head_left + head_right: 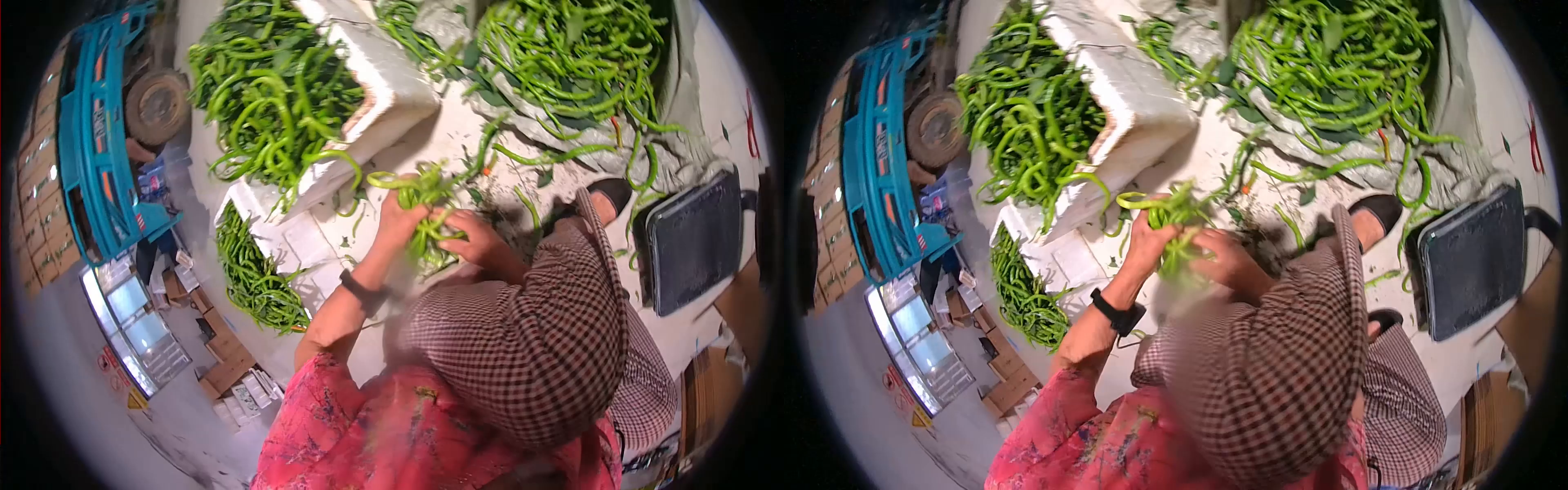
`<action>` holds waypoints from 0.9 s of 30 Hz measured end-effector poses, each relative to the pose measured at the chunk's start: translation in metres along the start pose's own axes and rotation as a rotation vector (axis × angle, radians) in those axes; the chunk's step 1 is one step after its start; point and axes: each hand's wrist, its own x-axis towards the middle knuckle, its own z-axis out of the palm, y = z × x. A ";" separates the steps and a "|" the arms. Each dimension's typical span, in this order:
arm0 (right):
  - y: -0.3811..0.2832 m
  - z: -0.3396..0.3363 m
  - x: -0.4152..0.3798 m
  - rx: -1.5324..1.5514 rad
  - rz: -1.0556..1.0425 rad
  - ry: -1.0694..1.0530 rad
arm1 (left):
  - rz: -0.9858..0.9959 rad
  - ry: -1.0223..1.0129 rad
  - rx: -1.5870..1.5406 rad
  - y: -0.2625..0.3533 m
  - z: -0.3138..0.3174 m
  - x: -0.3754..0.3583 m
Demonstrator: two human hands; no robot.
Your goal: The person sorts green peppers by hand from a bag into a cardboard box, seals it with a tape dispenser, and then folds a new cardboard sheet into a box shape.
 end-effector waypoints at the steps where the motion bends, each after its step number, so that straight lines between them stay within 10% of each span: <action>1: -0.006 -0.005 -0.002 -0.158 -0.098 -0.019 | 0.106 -0.035 0.296 0.019 -0.008 -0.014; 11: 0.009 -0.015 -0.064 0.375 0.602 0.031 | 0.844 0.302 0.354 0.167 -0.155 -0.020; 13: 0.009 -0.019 -0.078 0.369 0.629 0.011 | 0.930 0.410 1.053 0.132 -0.207 0.048; 17: 0.022 -0.041 -0.127 0.087 0.608 0.004 | 0.934 0.455 1.004 0.054 -0.224 0.097; 22: 0.039 -0.080 -0.213 -0.468 0.564 0.116 | 0.509 -0.052 0.642 0.085 -0.267 0.064; 24: 0.002 -0.104 -0.218 -0.568 0.580 0.214 | 0.652 0.324 1.013 0.093 -0.275 0.045; 27: -0.064 -0.151 -0.224 -0.721 0.757 0.312 | 0.808 0.522 0.786 0.117 -0.198 -0.015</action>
